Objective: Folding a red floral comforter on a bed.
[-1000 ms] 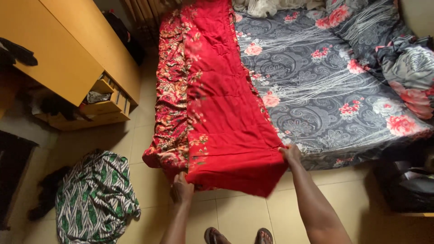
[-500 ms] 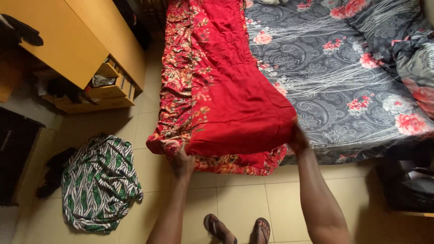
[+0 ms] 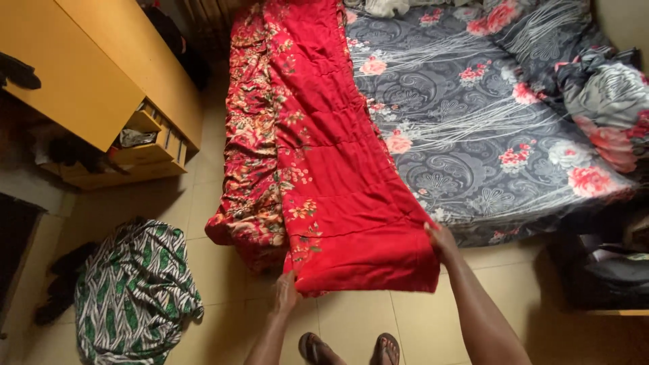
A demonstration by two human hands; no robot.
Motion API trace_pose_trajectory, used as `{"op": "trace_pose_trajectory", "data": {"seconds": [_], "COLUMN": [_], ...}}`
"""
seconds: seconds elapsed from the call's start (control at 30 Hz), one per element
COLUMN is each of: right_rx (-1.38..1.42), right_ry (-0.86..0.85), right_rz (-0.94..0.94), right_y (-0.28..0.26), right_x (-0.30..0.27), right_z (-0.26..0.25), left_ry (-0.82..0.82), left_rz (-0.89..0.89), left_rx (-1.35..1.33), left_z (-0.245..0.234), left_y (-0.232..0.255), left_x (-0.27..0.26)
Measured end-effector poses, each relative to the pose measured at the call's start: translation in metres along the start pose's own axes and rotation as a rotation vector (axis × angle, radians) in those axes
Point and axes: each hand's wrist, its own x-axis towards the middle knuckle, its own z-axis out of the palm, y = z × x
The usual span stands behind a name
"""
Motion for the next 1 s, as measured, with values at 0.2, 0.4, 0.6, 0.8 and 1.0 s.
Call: {"op": "trace_pose_trajectory", "data": {"seconds": [0.2, 0.4, 0.6, 0.8, 1.0], "right_rx": [-0.016, -0.458, -0.448, -0.438, -0.489], "right_ry": [0.22, 0.418, 0.245, 0.342, 0.284], "right_rz": [-0.238, -0.265, 0.149, 0.089, 0.149], "right_y": [-0.153, -0.011, 0.039, 0.008, 0.03], "right_x": [-0.048, -0.021, -0.019, -0.049, -0.058], "right_z": [-0.063, -0.051, -0.022, -0.009, 0.015], "left_ry": [0.086, -0.142, -0.155, -0.329, -0.747], "left_rz": [0.015, -0.088, -0.008, -0.107, -0.122], "left_rx": [-0.043, -0.053, 0.072, 0.189, 0.266], "left_z": [-0.112, -0.056, 0.012, -0.009, -0.002], "left_y": [0.093, 0.091, 0.058, 0.062, 0.013], "left_x": [-0.014, -0.026, -0.036, -0.022, 0.014]}}
